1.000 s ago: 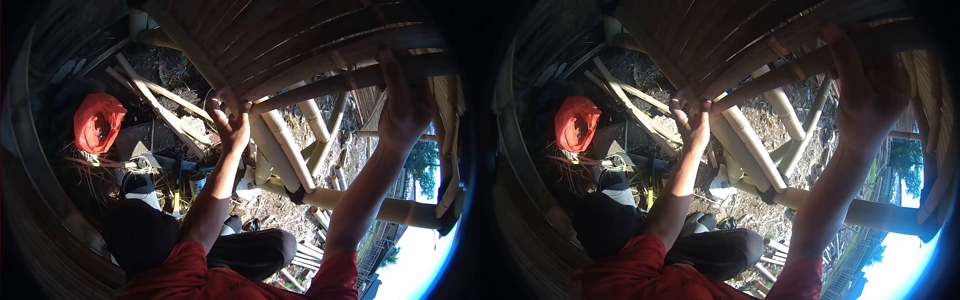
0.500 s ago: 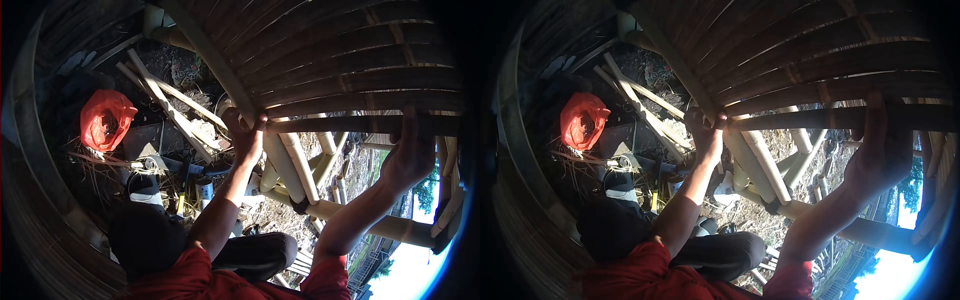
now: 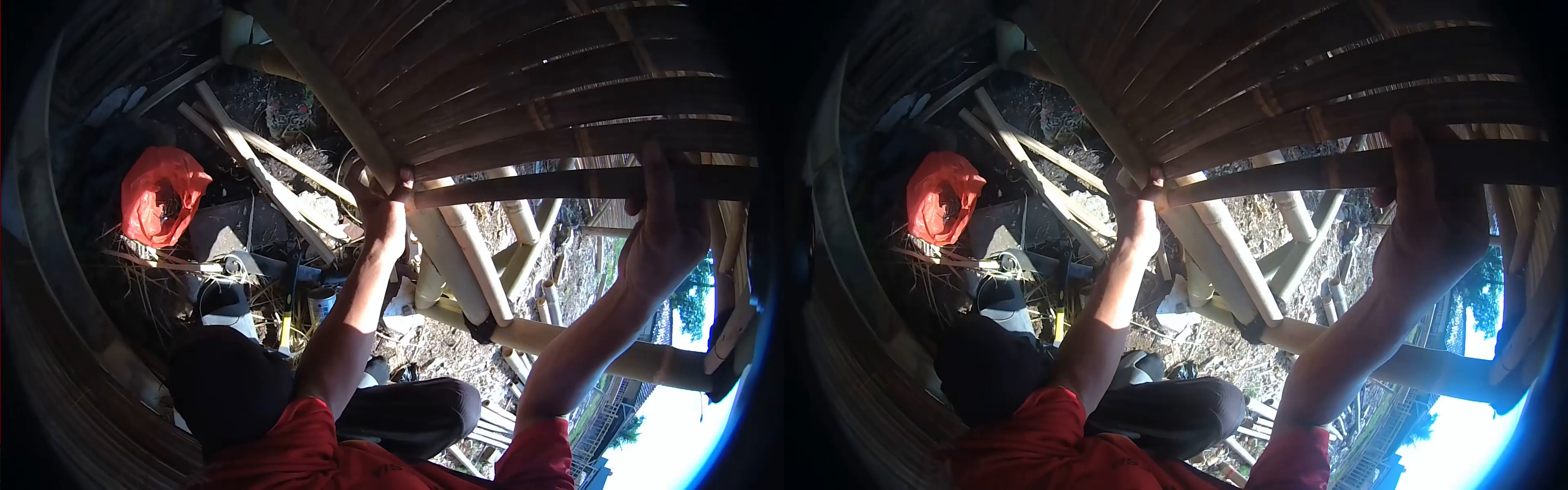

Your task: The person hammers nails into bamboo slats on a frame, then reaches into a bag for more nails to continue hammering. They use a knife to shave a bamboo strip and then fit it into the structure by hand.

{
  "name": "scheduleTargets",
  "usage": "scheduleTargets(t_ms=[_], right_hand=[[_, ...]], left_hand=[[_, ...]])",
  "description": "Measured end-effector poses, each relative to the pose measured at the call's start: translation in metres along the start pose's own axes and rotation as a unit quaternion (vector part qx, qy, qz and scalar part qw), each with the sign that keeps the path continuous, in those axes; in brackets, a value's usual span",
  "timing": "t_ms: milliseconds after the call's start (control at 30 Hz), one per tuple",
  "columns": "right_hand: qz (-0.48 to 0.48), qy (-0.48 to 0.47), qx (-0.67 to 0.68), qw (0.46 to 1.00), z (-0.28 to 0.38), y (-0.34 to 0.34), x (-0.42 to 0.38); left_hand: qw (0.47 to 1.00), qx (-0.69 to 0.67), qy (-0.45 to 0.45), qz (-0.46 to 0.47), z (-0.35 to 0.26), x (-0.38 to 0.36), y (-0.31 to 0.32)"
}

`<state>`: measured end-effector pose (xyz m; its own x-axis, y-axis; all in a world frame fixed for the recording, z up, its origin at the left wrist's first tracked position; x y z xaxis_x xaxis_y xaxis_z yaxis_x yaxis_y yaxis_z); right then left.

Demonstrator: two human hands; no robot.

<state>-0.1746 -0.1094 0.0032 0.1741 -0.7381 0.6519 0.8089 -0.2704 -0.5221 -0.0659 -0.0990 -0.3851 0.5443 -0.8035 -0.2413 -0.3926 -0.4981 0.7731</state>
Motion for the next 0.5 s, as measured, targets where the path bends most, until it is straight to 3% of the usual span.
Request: scheduleTargets(t_ms=[33, 67, 233, 300, 433, 500], right_hand=[[0.008, -0.002, 0.015, 1.0, 0.001, 0.003, 0.0], [0.009, -0.008, 0.018, 1.0, 0.003, 0.005, 0.003], [0.05, -0.033, 0.032, 0.998, 0.006, 0.004, 0.004], [0.024, -0.031, 0.026, 0.999, 0.003, -0.001, 0.004], [0.044, -0.027, 0.042, 0.998, 0.008, 0.005, 0.003], [0.021, 0.02, 0.069, 0.997, 0.004, 0.005, 0.004]], left_hand=[[1.0, 0.004, 0.004, 0.0, -0.01, -0.005, 0.009], [0.992, -0.049, 0.033, -0.114, -0.016, -0.016, 0.014], [0.998, -0.017, 0.023, -0.052, -0.02, -0.013, 0.017], [0.998, -0.035, 0.032, -0.032, -0.01, -0.004, 0.01], [0.996, -0.079, -0.021, -0.047, 0.004, 0.0, 0.001], [0.995, -0.084, -0.025, -0.055, 0.002, -0.002, 0.002]])
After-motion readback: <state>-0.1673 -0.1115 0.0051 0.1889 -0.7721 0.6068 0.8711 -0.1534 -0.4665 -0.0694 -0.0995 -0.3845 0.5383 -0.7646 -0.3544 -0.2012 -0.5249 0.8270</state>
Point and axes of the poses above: each hand's wrist, its own x-axis towards the middle knuckle, its own y-axis out of the palm, z = x × y, the point moved 7 cm from there along x, towards the middle knuckle, and after that the axes turned 3 degrees about y, right-handed, at the moved point
